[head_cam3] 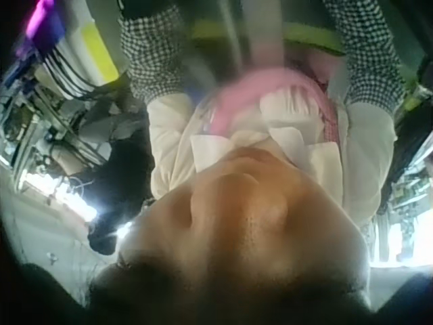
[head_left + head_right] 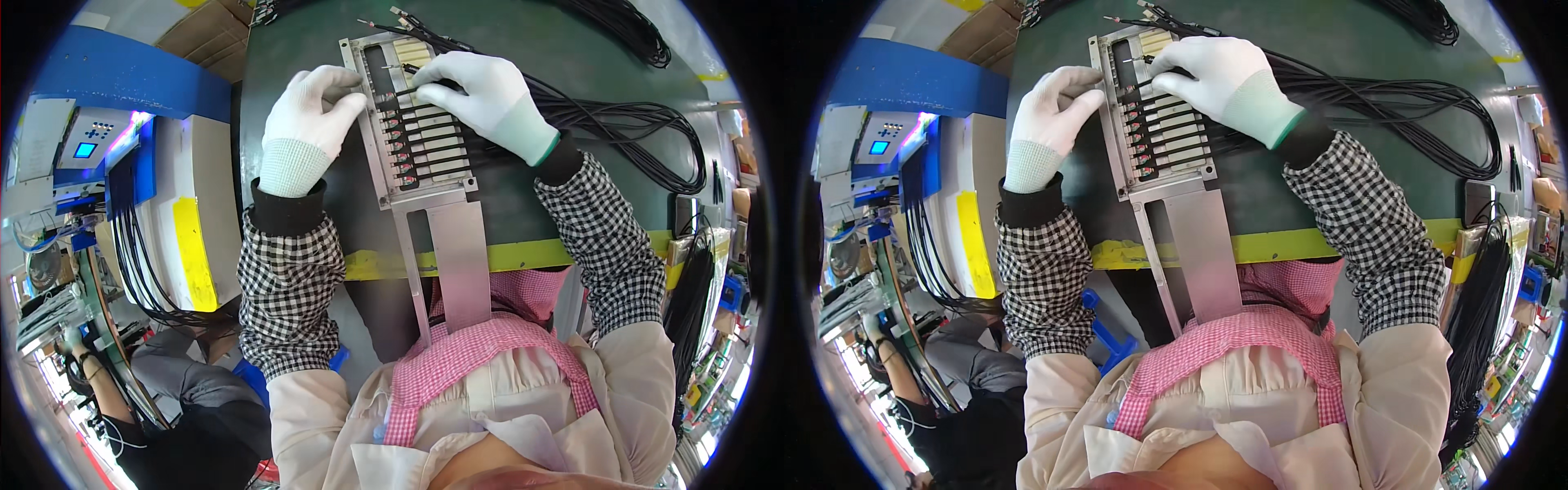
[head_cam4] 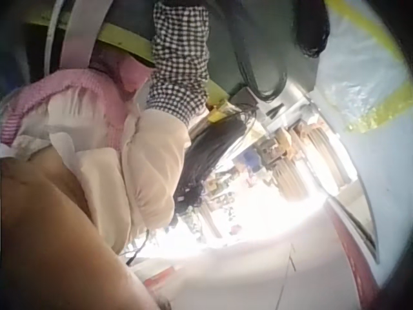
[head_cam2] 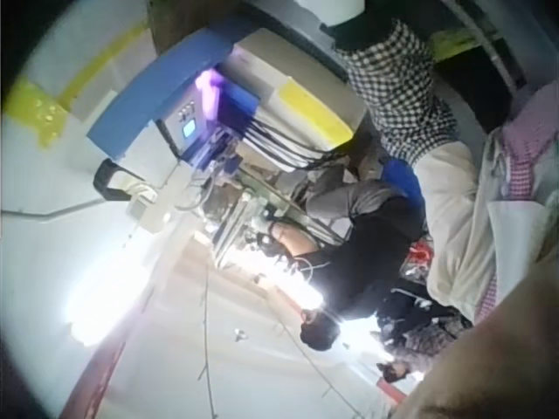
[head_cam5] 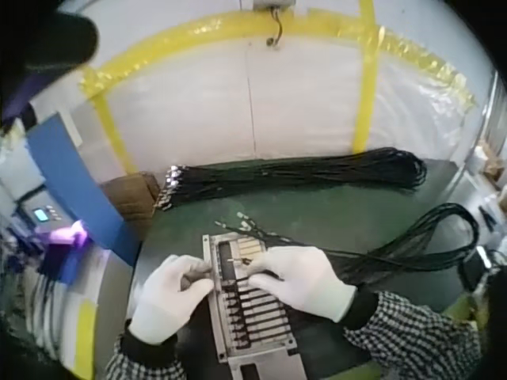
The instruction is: Manually inserting black electrical wires into an alignment jig or connector block on a production line.
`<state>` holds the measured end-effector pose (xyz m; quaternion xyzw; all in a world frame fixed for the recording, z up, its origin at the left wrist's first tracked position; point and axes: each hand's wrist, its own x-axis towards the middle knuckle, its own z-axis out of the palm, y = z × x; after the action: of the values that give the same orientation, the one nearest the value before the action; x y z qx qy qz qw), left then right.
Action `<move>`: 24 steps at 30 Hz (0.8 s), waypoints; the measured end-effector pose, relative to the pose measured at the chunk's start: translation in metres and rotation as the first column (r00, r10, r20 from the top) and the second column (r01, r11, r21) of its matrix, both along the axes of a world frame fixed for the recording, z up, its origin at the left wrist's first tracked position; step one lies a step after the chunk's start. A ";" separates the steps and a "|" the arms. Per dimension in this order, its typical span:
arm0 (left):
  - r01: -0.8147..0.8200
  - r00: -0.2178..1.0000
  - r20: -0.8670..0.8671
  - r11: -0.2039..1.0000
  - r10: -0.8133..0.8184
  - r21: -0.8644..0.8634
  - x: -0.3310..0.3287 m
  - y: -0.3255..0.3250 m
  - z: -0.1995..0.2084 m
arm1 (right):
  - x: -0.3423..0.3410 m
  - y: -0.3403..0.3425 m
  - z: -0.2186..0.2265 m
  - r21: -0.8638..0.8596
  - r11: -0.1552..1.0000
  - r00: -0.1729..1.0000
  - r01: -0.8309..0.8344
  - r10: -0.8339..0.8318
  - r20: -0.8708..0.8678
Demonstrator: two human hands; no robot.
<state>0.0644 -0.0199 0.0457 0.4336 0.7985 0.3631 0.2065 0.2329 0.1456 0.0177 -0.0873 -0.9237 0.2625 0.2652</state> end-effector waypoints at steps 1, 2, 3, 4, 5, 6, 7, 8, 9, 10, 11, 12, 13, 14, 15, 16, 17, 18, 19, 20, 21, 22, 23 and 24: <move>0.003 1.000 -0.009 1.000 -0.003 0.012 -0.001 0.000 -0.004 | -0.002 -0.001 0.000 0.058 0.998 1.000 0.024 -0.025 0.013; 0.006 1.000 -0.018 1.000 -0.005 0.025 -0.002 0.001 -0.008 | -0.003 -0.001 -0.001 0.117 0.992 0.998 0.048 -0.052 0.024; 0.009 1.000 -0.028 0.999 -0.008 0.038 -0.003 0.001 -0.011 | -0.004 -0.002 -0.001 0.175 0.982 0.996 0.071 -0.078 0.034; 0.013 0.999 -0.038 0.999 -0.011 0.050 -0.004 0.001 -0.014 | -0.004 -0.002 -0.001 0.233 0.968 0.994 0.093 -0.106 0.041; 0.014 0.999 -0.038 0.999 -0.012 0.051 -0.003 0.002 -0.013 | -0.003 -0.001 -0.001 0.233 0.968 0.993 0.095 -0.107 0.041; 0.014 0.999 -0.046 0.999 -0.013 0.038 -0.002 0.002 -0.011 | -0.003 -0.001 -0.001 0.258 0.962 0.994 0.088 -0.100 0.035; 0.014 0.998 -0.054 1.000 -0.013 0.025 0.000 0.002 -0.009 | -0.002 0.000 0.000 0.283 0.956 0.995 0.081 -0.093 0.028; 0.014 0.998 -0.061 1.000 -0.013 0.012 0.001 0.002 -0.007 | -0.002 0.000 0.000 0.308 0.949 0.996 0.074 -0.085 0.022; 0.013 0.998 -0.069 1.000 -0.013 -0.001 0.001 0.002 -0.007 | -0.002 0.000 0.000 0.332 0.941 0.997 0.067 -0.077 0.017; 0.011 0.998 -0.069 1.000 -0.011 0.000 0.002 0.002 -0.007 | -0.003 0.000 0.000 0.333 0.941 0.997 0.065 -0.075 0.017; 0.008 0.997 -0.071 1.000 -0.008 0.008 0.003 0.002 -0.007 | -0.004 -0.002 -0.001 0.352 0.933 0.996 0.077 -0.084 0.005; 0.006 0.997 -0.074 1.000 -0.004 0.016 0.003 0.002 -0.007 | -0.006 -0.003 -0.002 0.371 0.924 0.996 0.089 -0.092 -0.008; 0.003 0.997 -0.077 1.000 -0.001 0.024 0.004 0.002 -0.007 | -0.008 -0.004 -0.002 0.389 0.916 0.995 0.101 -0.101 -0.021; 0.001 0.997 -0.080 0.999 0.001 0.032 0.005 0.002 -0.007 | -0.008 -0.005 -0.002 0.407 0.906 0.993 0.114 -0.109 -0.035; 0.003 0.997 -0.080 0.999 -0.001 0.034 0.006 0.003 -0.007 | -0.008 -0.004 -0.002 0.409 0.905 0.993 0.116 -0.111 -0.035; 0.017 0.990 -0.141 0.999 -0.011 0.043 0.008 0.003 -0.006 | -0.007 -0.004 -0.001 0.401 0.909 0.994 0.111 -0.111 -0.024; 0.033 0.979 -0.201 0.998 -0.022 0.051 0.009 0.003 -0.006 | -0.005 -0.004 0.000 0.392 0.914 0.994 0.108 -0.111 -0.013; 0.049 0.965 -0.261 0.997 -0.032 0.058 0.011 0.004 -0.006 | -0.004 -0.003 0.001 0.383 0.918 0.994 0.105 -0.112 -0.003; 0.066 0.947 -0.319 0.996 -0.043 0.064 0.012 0.005 -0.006 | -0.002 -0.003 0.002 0.375 0.921 0.993 0.102 -0.114 0.008; 0.067 0.946 -0.321 0.996 -0.043 0.063 0.013 0.005 -0.006 | -0.002 -0.004 0.003 0.363 0.927 0.994 0.097 -0.111 0.017; 0.142 0.887 -0.449 0.988 -0.102 0.055 0.013 0.005 -0.007 | -0.001 -0.005 0.004 0.352 0.932 0.994 0.092 -0.108 0.026; 0.215 0.808 -0.569 0.976 -0.156 0.038 0.013 0.006 -0.008 | -0.001 -0.006 0.005 0.340 0.936 0.994 0.088 -0.106 0.035; 0.284 0.709 -0.676 0.959 -0.203 0.010 0.013 0.006 -0.009 | 0.000 -0.007 0.006 0.329 0.941 0.994 0.084 -0.104 0.045; 0.347 0.594 -0.768 0.937 -0.241 -0.026 0.014 0.006 -0.009 | 0.000 -0.007 0.007 0.318 0.945 0.993 0.079 -0.101 0.054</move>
<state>0.0781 -0.0138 0.0362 0.6832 0.7030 0.1578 -0.1185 0.2332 0.1382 0.0247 -0.0952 -0.9574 0.0962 0.2552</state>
